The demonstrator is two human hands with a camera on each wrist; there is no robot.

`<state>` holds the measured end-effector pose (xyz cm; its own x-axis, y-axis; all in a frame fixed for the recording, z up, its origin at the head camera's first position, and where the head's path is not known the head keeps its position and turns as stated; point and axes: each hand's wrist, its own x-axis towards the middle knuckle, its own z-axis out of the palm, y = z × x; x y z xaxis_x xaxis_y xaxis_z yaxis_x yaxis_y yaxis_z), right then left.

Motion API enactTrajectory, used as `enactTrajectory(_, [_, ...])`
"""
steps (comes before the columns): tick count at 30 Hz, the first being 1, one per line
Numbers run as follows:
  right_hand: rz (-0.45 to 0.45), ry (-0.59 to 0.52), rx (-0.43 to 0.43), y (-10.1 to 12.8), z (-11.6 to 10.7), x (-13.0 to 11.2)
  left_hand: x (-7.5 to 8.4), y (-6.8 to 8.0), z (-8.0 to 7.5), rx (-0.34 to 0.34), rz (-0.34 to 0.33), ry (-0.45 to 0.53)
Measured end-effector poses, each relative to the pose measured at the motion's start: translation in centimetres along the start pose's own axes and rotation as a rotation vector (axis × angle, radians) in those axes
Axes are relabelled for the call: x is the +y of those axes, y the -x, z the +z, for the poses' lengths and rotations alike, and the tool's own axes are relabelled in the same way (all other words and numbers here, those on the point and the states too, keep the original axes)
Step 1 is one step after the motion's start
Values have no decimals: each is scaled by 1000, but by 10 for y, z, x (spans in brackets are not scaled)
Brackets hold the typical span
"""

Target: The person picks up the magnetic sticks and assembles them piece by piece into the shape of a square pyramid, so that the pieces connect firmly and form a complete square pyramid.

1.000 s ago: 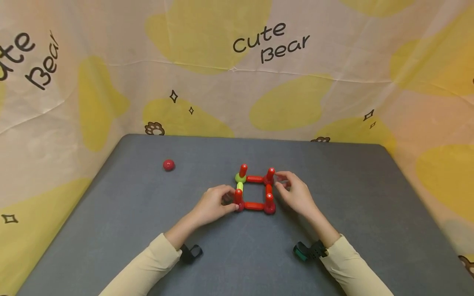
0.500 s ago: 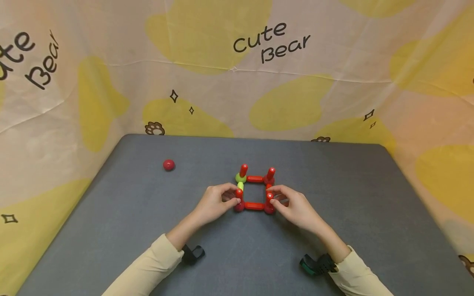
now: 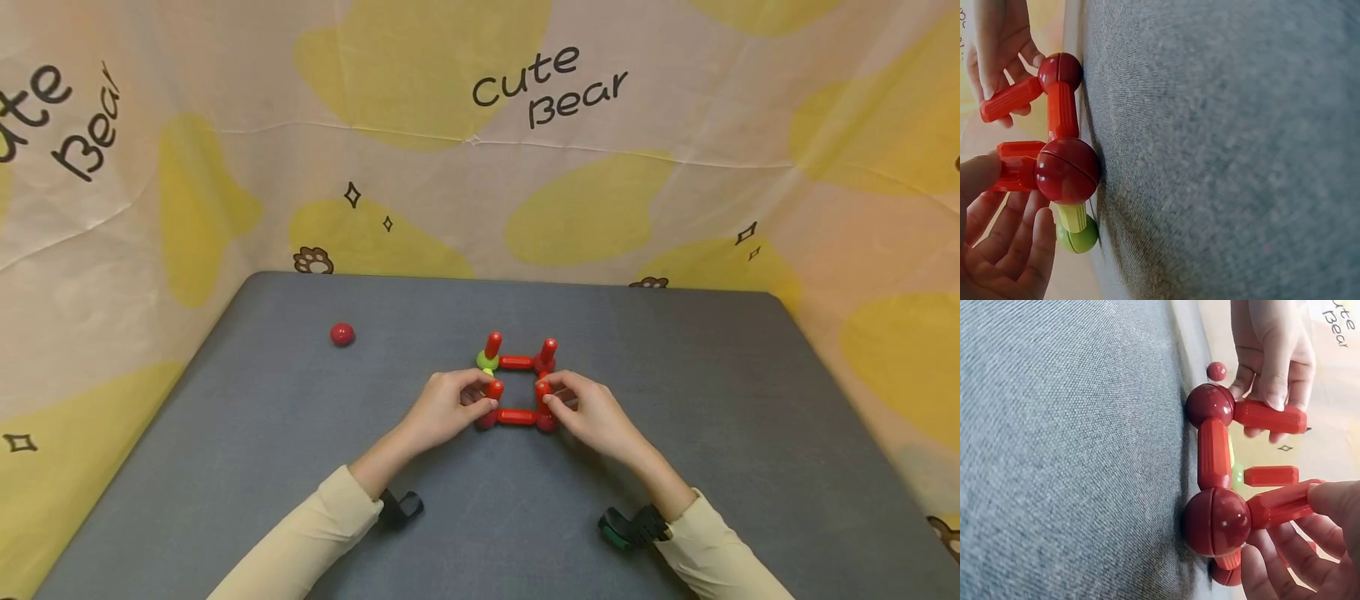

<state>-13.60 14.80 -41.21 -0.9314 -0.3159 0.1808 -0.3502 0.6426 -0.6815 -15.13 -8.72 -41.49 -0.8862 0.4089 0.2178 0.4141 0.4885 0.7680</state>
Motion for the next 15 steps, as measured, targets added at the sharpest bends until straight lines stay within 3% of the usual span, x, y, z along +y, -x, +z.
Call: enactTrajectory(15, [12, 19, -28, -10, 4, -2, 3, -12, 4, -32, -6, -74])
